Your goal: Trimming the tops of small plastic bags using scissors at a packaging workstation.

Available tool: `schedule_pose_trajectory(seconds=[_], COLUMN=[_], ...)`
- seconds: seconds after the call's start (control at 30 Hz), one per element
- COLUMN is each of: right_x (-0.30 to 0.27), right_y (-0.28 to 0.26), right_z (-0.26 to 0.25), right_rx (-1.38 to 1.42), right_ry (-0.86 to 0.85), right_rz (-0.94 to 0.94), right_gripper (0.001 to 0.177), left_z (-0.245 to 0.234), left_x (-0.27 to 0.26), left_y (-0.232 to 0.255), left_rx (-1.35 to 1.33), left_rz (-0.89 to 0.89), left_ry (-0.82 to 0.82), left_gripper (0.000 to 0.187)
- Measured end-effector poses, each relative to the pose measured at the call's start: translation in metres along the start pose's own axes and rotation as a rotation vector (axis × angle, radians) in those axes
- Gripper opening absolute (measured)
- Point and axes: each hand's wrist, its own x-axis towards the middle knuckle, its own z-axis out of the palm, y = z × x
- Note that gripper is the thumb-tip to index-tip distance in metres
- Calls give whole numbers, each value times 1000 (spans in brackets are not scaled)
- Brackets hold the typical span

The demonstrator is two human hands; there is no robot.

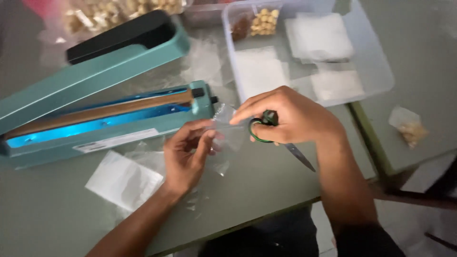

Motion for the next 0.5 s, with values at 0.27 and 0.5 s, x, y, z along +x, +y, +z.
schedule_pose_trajectory(seconds=[0.27, 0.5], right_x=[-72, -109], right_y=[52, 112], right_z=[-79, -128], right_rx=[-110, -237], right_ry=[424, 408], right_rz=[210, 797], right_gripper=[34, 42], left_z=[0, 1], left_x=[-7, 1], left_y=[5, 5], left_rx=[99, 100], left_rz=[94, 159], left_ry=[-90, -128], left_gripper=[46, 33])
